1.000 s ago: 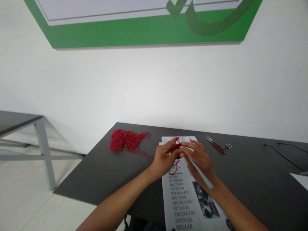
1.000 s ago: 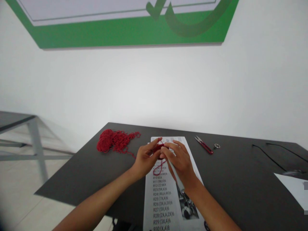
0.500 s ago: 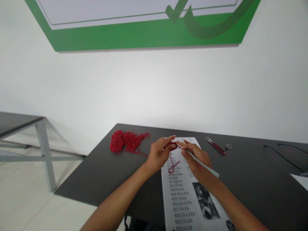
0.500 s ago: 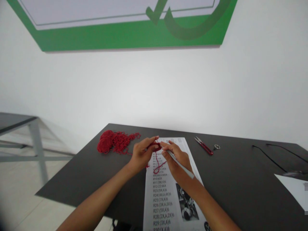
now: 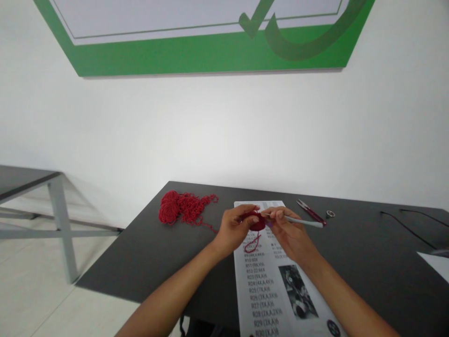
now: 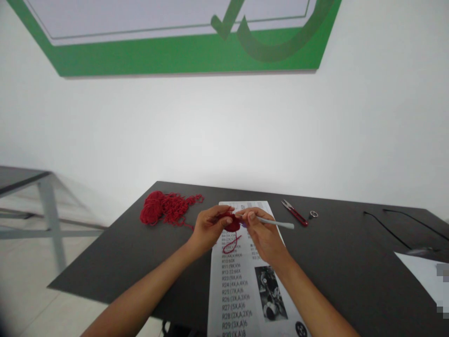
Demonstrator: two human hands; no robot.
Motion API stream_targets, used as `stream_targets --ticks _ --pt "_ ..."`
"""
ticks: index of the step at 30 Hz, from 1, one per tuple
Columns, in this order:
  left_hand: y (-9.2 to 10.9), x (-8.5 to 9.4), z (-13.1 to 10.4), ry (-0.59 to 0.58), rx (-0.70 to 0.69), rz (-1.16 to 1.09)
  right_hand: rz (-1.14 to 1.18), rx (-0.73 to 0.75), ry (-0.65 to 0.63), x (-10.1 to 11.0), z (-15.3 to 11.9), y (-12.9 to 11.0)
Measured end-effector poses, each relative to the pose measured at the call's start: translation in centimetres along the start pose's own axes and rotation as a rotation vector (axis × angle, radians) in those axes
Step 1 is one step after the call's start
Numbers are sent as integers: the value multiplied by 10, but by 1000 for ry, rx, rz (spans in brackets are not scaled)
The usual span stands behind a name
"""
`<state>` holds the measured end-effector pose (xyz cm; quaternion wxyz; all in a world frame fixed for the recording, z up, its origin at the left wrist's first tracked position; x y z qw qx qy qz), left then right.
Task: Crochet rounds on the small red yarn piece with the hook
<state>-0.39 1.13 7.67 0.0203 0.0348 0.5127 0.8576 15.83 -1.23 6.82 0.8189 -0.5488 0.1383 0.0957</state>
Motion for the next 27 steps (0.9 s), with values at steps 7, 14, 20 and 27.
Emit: stream_targets --ticks 7,14,20,27 --pt "9 -4 -11 13 -120 67 -452 280 53 -1 -8 -19" --pt "-9 -14 -16 36 220 -291 -838 604 7 -9 -28 -14" --pt "-16 -12 -8 25 322 -519 -685 584 -12 -14 -23 -32" --pt "-10 -13 -8 -71 426 -702 -494 496 -93 -14 -18 -43"
Point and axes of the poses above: each hand's wrist, its own z-axis towards the middle knuckle, its own x-axis out of the back of the hand, y = z × x, the point moved 6 cm from there along z, towards the middle knuckle, and after that the axes turned 7 degrees about y, right-handed, at the moved point
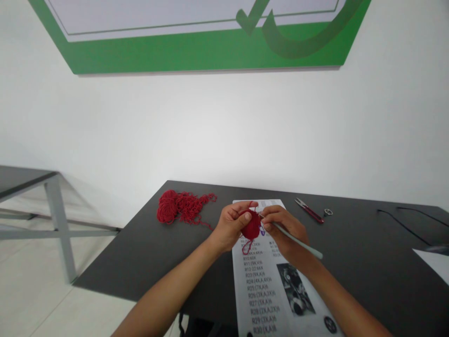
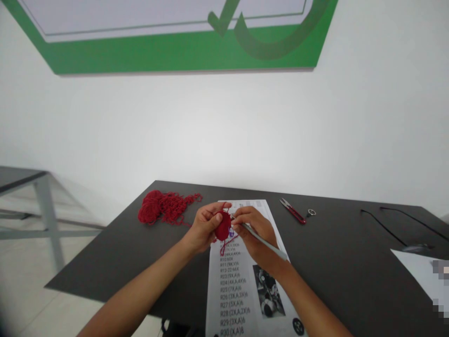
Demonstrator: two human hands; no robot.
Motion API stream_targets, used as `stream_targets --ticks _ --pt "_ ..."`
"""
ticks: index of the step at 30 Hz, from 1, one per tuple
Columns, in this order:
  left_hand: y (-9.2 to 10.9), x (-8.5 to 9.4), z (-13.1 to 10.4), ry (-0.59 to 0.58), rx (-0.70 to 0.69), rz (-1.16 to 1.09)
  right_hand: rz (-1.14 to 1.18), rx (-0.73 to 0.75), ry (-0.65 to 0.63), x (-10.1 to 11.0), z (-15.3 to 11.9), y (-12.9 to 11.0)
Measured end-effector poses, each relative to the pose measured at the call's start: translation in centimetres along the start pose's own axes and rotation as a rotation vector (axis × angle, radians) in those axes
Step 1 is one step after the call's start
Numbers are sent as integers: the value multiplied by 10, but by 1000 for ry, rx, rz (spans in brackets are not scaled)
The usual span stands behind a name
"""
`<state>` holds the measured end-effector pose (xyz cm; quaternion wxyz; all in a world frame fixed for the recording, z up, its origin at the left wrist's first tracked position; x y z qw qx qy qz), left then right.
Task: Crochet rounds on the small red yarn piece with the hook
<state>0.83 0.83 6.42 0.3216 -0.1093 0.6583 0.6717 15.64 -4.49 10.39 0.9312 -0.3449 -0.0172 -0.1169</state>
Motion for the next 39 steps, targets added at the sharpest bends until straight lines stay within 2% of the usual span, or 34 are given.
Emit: stream_targets --ticks 6,11,17,21,24,27,30,33,36,39 --pt "8 -3 0 -22 25 -97 -53 -43 -93 -3 -6 2" --pt "10 -5 -2 -52 78 -166 68 -157 -83 -4 -6 3" --pt "6 -6 -3 -106 122 -282 323 -351 -63 -8 -14 12" --pt "2 -9 -6 -145 175 -323 625 -493 0 -16 -15 15" --pt "-2 -13 -8 -152 174 -255 865 -642 71 -24 -15 16" --pt "2 -14 -6 -133 51 -70 980 -771 142 -29 -17 24" --pt "16 -7 -4 1 -186 261 853 -715 236 -21 -16 33" --pt "28 -3 -4 97 -348 557 525 -545 234 -8 -12 33" --pt "28 -3 -5 87 -363 645 165 -434 153 -1 -8 26" --pt "22 -3 -4 87 -304 585 19 -382 142 2 -6 19"
Point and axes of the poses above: each hand's wrist, its own z-axis towards the middle knuckle, its own x-axis out of the back of the hand, y = z × x, the point moved 6 cm from there along z, towards the middle knuckle, and after that the axes turned 7 degrees about y, right-handed, at the moved point
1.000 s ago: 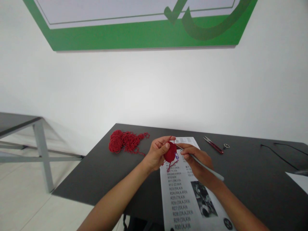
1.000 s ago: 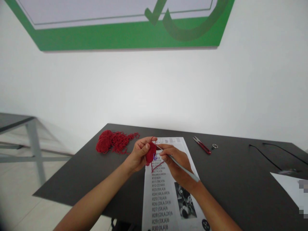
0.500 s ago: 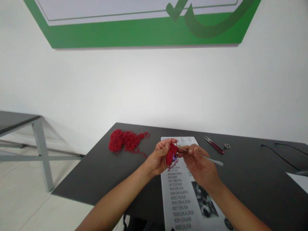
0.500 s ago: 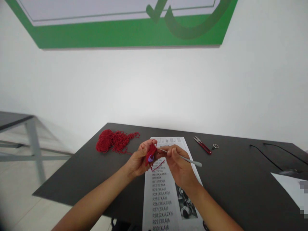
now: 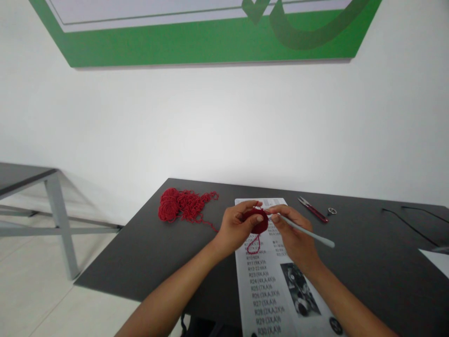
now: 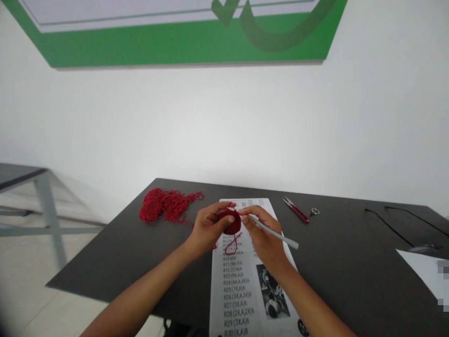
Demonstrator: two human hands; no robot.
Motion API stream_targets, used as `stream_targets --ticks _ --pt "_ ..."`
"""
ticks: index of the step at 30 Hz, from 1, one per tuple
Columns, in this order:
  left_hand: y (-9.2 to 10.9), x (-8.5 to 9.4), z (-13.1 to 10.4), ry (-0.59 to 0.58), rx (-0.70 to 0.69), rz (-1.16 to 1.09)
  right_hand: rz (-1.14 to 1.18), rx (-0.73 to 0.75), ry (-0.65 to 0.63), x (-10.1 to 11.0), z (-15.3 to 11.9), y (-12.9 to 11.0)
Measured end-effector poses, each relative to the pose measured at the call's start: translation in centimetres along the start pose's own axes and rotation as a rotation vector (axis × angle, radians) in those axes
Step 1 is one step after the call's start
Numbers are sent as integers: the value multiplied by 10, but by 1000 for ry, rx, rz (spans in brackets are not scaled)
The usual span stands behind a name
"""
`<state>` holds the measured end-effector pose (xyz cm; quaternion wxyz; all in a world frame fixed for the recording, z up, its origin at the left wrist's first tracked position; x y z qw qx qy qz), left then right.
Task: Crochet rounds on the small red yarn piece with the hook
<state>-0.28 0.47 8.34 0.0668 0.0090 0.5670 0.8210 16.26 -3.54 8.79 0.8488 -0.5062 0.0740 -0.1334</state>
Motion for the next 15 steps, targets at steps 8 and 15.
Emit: stream_targets --ticks 8,15 --pt "-7 -6 -1 -18 147 -250 52 22 111 2 -7 6" --pt "-10 -6 -2 -32 141 -227 -27 116 77 7 -1 -4"
Point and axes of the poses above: each hand's wrist, its own z-axis towards the middle knuckle, its own x-axis out of the back of the hand, y = z × x, the point moved 6 cm from there along z, towards the middle knuckle, and after that the axes turned 7 degrees about y, right-handed, at the moved point
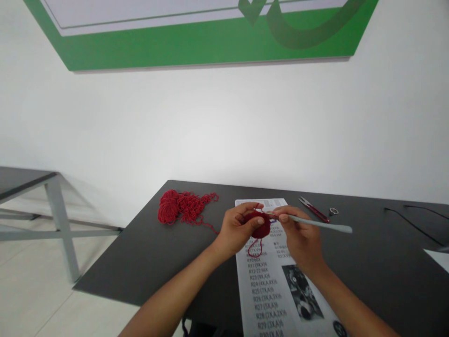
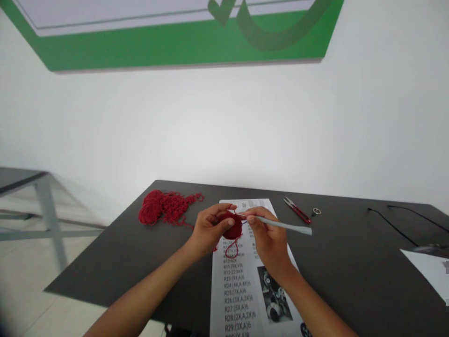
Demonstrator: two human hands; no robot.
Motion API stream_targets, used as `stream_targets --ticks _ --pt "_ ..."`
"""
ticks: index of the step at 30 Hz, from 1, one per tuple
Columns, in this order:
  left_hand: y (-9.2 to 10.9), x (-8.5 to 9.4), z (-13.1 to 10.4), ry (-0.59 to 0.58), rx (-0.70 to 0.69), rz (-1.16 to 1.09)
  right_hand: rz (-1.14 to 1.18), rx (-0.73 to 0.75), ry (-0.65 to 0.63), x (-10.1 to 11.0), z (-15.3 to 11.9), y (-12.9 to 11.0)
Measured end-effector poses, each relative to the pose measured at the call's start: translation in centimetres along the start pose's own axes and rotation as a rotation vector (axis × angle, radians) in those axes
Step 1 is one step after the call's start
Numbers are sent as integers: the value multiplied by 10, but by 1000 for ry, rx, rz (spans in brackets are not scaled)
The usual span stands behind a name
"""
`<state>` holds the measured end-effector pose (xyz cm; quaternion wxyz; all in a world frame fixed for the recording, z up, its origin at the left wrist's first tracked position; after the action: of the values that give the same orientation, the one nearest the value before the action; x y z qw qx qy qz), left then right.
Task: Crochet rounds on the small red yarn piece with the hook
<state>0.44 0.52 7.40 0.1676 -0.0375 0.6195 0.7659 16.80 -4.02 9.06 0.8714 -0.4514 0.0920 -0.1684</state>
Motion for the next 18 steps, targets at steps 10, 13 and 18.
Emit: stream_targets --ticks 10,13,18 --pt "7 1 -1 8 -78 137 15 96 -62 -2 -2 -5" --pt "8 1 -1 10 -82 140 25 117 -79 -3 -2 -8" --pt "10 2 0 21 -118 201 -22 207 -99 -5 0 -15"
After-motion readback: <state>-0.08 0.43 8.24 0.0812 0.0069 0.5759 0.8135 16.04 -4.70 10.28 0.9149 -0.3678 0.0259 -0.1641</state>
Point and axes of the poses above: each hand's wrist, its own z-axis towards the middle knuckle, its own x-axis out of the back of the hand, y = z × x, the point moved 6 cm from there along z, towards the middle knuckle, and after that the axes turned 7 degrees about y, right-handed, at the moved point
